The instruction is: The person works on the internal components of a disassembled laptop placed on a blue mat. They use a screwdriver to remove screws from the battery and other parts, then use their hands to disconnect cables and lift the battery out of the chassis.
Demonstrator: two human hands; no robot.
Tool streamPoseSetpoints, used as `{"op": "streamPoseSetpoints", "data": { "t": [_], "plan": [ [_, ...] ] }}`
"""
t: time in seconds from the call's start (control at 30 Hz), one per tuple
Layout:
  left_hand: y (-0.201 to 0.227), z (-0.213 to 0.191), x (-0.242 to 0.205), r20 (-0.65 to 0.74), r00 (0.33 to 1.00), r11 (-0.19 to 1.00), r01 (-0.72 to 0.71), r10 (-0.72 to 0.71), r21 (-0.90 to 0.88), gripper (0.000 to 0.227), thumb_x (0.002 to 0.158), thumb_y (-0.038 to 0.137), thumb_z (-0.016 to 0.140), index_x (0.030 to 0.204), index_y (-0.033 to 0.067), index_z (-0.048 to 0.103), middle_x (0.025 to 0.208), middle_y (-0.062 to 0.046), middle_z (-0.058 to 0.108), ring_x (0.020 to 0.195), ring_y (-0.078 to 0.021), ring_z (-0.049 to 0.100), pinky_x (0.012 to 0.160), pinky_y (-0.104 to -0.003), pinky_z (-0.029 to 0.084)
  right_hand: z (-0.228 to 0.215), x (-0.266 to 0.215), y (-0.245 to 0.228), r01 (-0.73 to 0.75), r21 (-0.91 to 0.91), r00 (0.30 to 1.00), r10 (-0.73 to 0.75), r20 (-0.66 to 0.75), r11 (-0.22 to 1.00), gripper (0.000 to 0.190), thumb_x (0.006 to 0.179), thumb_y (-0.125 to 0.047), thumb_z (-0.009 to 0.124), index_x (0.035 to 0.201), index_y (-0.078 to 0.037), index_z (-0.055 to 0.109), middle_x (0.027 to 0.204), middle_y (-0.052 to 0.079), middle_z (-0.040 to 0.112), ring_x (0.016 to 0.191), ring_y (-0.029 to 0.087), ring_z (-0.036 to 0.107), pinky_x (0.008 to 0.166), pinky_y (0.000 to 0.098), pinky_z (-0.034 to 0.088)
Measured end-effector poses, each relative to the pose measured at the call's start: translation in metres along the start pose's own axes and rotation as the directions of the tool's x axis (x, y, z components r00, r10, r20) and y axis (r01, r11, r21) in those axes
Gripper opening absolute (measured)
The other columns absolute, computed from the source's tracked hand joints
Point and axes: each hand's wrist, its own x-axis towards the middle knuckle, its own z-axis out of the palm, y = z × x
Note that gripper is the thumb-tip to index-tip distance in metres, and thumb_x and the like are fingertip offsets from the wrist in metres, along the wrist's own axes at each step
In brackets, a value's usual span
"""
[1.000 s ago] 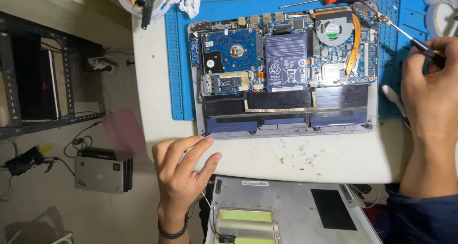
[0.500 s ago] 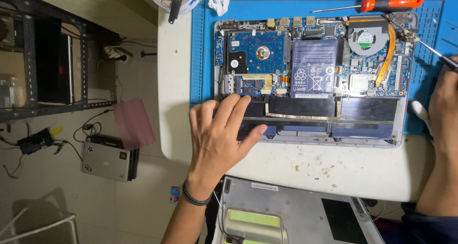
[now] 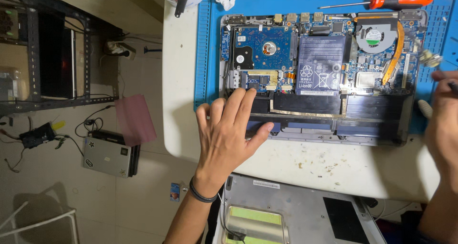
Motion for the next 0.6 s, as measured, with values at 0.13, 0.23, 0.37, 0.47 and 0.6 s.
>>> {"op": "streamPoseSetpoints", "data": {
  "t": [0.13,0.23,0.37,0.47,0.6],
  "plan": [
    [0.002,0.001,-0.002,0.006,1.000,1.000,0.019,-0.020,0.023,0.062,0.100,0.061,0.048,0.139,0.0147,0.063,0.137,-0.001,0.060,0.097,-0.0239,0.052,0.081,-0.041,0.037,-0.027,0.011,-0.119,0.034,0.167,0.999,-0.035,0.004,0.985,0.012,0.123,0.009,0.065,0.130,0.009,0.074,0.113,0.018,0.072,0.103,0.029,0.068,0.093,0.0369,0.048],
    [0.004,0.002,-0.004,0.008,0.999,0.999,0.034,-0.034,0.019,0.062,0.100,0.060,0.046,0.140,0.0150,0.061,0.137,0.000,0.059,0.095,-0.0235,0.051,0.080,-0.040,0.036,-0.022,0.023,-0.143,0.226,0.104,0.972,-0.231,0.046,0.969,0.021,0.109,0.009,0.066,0.126,0.000,0.073,0.130,0.016,0.074,0.118,0.031,0.070,0.093,0.0382,0.041],
    [0.005,0.000,-0.004,0.016,0.999,0.999,0.044,-0.043,-0.023,0.062,0.100,0.059,0.047,0.141,0.0138,0.060,0.137,-0.001,0.059,0.095,-0.0255,0.050,0.081,-0.042,0.037,-0.004,0.037,-0.152,0.312,-0.003,0.945,-0.310,0.105,0.950,0.029,0.107,0.000,0.063,0.133,-0.011,0.069,0.147,0.012,0.069,0.123,0.018,0.067,0.079,0.0377,0.026],
    [0.005,-0.001,-0.001,0.007,0.999,0.998,0.044,-0.043,-0.055,0.062,0.099,0.058,0.050,0.140,0.0123,0.060,0.137,-0.003,0.060,0.097,-0.0267,0.050,0.082,-0.043,0.038,0.004,0.043,-0.155,0.341,-0.105,0.937,-0.330,0.114,0.934,0.030,0.108,-0.006,0.060,0.135,-0.015,0.068,0.145,0.005,0.071,0.124,0.016,0.068,0.076,0.0380,0.028],
    [0.004,-0.007,-0.001,0.035,0.998,0.997,0.051,-0.049,-0.057,0.060,0.098,0.058,0.054,0.137,0.0129,0.062,0.134,-0.004,0.061,0.099,-0.0280,0.052,0.082,-0.044,0.038,0.011,0.042,-0.157,0.382,-0.227,0.924,-0.373,0.083,0.896,0.035,0.104,-0.004,0.063,0.135,-0.018,0.070,0.144,0.001,0.072,0.109,0.011,0.071,0.075,0.0361,0.032]
  ]
}}
